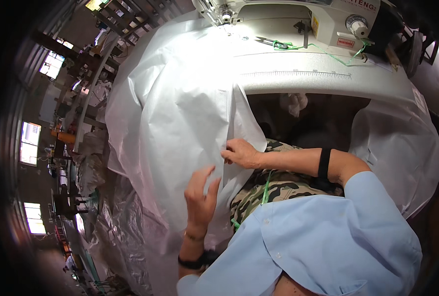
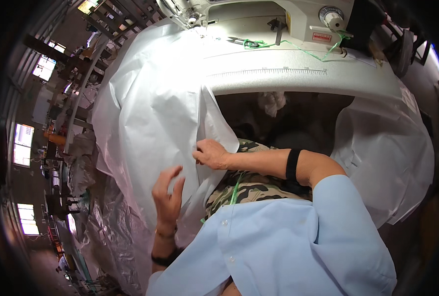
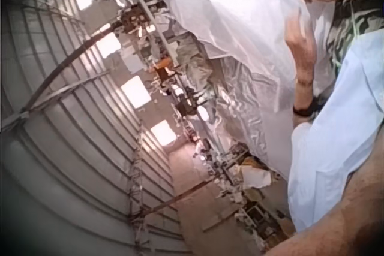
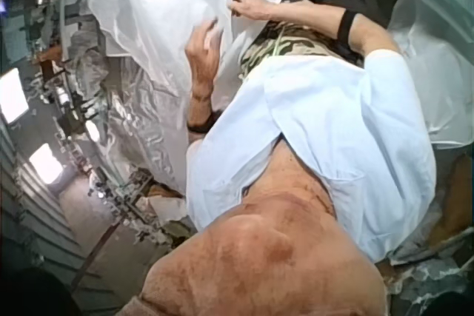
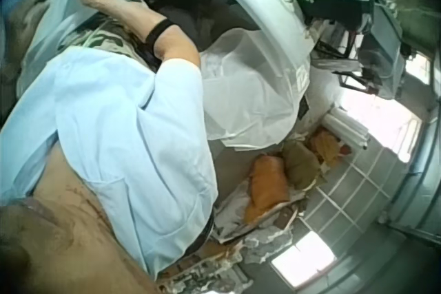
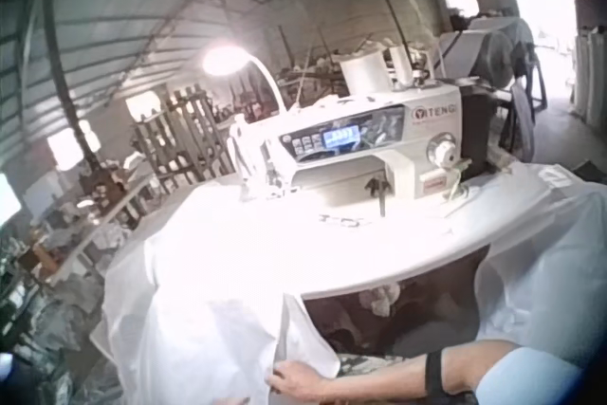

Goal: Sewing pieces of white plastic sheeting together using an industrial sewing machine.

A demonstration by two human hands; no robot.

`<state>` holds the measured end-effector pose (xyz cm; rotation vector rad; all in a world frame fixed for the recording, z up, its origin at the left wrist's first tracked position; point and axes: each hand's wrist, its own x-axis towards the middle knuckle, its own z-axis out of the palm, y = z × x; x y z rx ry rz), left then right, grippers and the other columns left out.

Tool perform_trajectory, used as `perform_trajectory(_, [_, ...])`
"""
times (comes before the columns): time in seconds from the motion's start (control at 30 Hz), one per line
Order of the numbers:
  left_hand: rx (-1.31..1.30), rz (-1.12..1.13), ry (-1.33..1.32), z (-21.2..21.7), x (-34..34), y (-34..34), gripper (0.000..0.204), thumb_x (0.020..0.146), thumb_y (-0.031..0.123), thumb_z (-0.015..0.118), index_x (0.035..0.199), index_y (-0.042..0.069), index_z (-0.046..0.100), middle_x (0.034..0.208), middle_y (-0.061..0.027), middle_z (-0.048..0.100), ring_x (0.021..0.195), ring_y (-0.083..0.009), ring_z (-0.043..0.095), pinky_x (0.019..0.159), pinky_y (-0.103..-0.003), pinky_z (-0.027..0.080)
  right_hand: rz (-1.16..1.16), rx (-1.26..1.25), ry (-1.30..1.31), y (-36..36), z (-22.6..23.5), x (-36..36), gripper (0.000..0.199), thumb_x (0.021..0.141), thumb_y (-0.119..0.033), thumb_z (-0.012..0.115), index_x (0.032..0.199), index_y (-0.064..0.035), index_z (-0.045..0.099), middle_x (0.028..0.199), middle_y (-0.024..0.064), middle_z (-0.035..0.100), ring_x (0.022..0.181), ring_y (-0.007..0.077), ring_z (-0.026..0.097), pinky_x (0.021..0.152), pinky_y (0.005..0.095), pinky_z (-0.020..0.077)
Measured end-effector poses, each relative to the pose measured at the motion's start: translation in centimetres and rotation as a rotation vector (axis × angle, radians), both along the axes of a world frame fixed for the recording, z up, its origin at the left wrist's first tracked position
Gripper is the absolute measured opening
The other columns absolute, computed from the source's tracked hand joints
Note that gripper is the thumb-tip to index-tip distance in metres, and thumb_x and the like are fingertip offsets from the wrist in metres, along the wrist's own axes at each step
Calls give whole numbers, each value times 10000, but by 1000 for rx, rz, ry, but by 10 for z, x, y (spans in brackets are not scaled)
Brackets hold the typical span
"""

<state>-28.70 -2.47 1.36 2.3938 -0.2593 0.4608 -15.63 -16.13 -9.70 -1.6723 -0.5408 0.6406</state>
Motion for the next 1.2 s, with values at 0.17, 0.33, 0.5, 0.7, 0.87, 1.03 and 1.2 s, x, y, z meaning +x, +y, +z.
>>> perform_trajectory(0.17, [53,128,-52,0,64,-25,244,837,150,704,992,-26,638,865,-163,626,776,-335,622,743,-382,501,-123,153,-415,11,19,-26,160,814,-146,608,917,-23,607,833,190,665,800,376,643,675,490,484])
perform_trajectory(0.33, [149,294,89,-15,76,9,170,851,153,652,930,3,655,852,-135,653,722,-295,636,684,-361,496,79,126,-854,-4,29,-14,199,842,-164,655,1001,-51,615,1015,156,646,885,385,632,800,455,496])
perform_trajectory(0.5, [134,362,-88,-4,71,52,124,905,81,591,964,-14,645,784,-120,642,701,-198,618,653,-316,476,-299,93,-192,-22,54,18,297,885,-226,634,1080,-4,596,1059,165,654,971,330,635,859,396,501])
perform_trajectory(0.7, [286,174,-151,87,78,50,82,905,33,622,957,-30,626,841,-159,644,737,-300,633,661,-348,486,-554,210,191,16,59,60,504,884,-246,672,1241,54,480,1001,130,630,820,186,603,667,329,487])
perform_trajectory(0.87, [426,-76,-186,129,82,36,110,865,41,691,889,-35,617,765,-149,627,613,-276,600,570,-354,454,-511,297,315,37,55,45,512,811,-240,728,1198,32,532,862,87,632,785,177,606,752,327,495])
perform_trajectory(1.03, [435,-104,-71,133,78,32,118,868,54,693,857,-29,610,708,-139,602,560,-250,567,536,-330,433,-111,519,292,14,55,22,191,857,-177,685,939,-7,658,799,29,628,783,113,576,743,271,470])
perform_trajectory(1.2, [181,-123,187,95,63,27,90,878,31,679,855,-27,615,622,-33,503,566,-50,437,512,-233,369,141,591,225,-38,96,-34,134,905,-145,617,886,-18,654,814,29,630,823,87,573,790,261,466])
